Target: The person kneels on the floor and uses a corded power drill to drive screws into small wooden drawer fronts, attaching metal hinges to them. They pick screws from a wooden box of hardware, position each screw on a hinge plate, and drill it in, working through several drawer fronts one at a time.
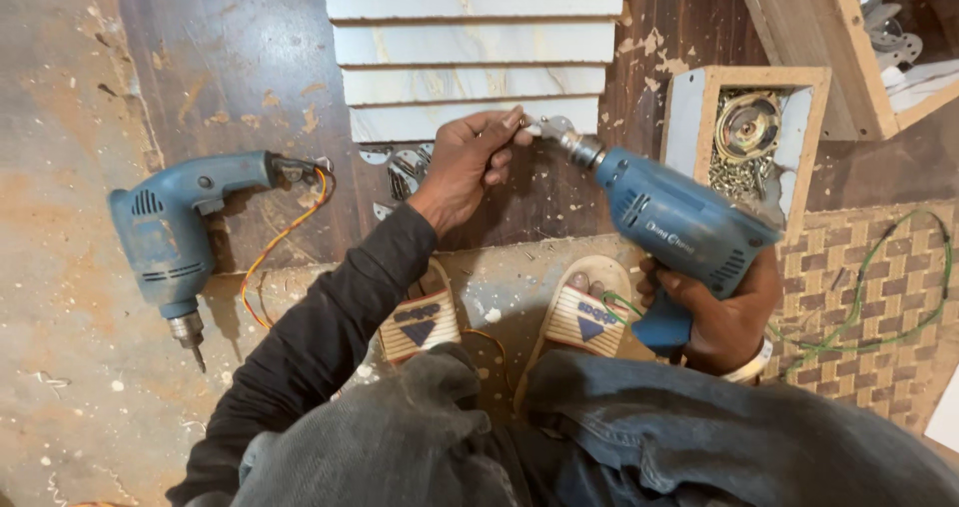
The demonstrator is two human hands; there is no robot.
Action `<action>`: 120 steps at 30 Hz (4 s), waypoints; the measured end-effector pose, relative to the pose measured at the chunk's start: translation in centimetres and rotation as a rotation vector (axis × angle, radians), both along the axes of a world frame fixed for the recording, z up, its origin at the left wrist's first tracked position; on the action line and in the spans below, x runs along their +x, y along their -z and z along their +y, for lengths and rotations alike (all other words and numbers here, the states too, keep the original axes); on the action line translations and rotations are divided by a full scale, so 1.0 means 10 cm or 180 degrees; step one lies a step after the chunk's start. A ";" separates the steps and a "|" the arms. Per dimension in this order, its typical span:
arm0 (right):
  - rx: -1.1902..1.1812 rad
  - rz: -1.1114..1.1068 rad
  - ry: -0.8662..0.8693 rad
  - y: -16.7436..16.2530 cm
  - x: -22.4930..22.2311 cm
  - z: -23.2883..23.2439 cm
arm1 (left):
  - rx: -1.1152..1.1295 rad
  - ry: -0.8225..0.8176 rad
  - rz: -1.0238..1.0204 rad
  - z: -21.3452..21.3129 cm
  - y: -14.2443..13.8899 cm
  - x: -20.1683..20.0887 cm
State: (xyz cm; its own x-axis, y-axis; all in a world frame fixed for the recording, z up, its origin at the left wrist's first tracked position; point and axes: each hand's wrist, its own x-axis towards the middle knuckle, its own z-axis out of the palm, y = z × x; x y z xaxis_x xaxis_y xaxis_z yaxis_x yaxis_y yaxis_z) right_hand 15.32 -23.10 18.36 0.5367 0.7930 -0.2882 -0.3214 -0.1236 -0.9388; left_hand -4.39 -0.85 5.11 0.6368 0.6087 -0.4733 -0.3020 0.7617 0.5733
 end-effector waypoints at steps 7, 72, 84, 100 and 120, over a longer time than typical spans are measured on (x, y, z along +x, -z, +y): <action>0.0015 -0.0334 -0.0351 0.09 -0.03 -0.01 | 0.0117 -0.0058 0.0238 -0.02 -0.02 -0.06; -0.0854 -0.1697 -0.0839 -0.48 0.57 0.40 | 0.5511 0.1778 0.2883 -0.03 0.53 0.51; -0.0354 -0.0447 -0.0215 -0.25 0.29 -0.03 | 0.2338 -0.0494 0.1003 -0.27 0.50 0.27; -0.0117 -0.0225 -0.0440 -0.04 0.08 -0.08 | -0.0770 -0.0227 -0.0124 -0.31 0.16 0.14; -0.0400 -0.0597 -0.0419 -0.09 0.01 -0.13 | -0.0558 -0.0089 0.0267 -0.32 0.22 0.16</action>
State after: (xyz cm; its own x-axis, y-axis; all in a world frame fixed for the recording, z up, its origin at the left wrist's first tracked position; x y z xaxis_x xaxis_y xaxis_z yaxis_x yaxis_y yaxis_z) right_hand 15.44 -24.35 19.21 0.4847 0.8238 -0.2940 -0.1167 -0.2723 -0.9551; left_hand -2.81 -4.01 2.88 0.5746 0.5292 -0.6244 -0.2813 0.8441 0.4565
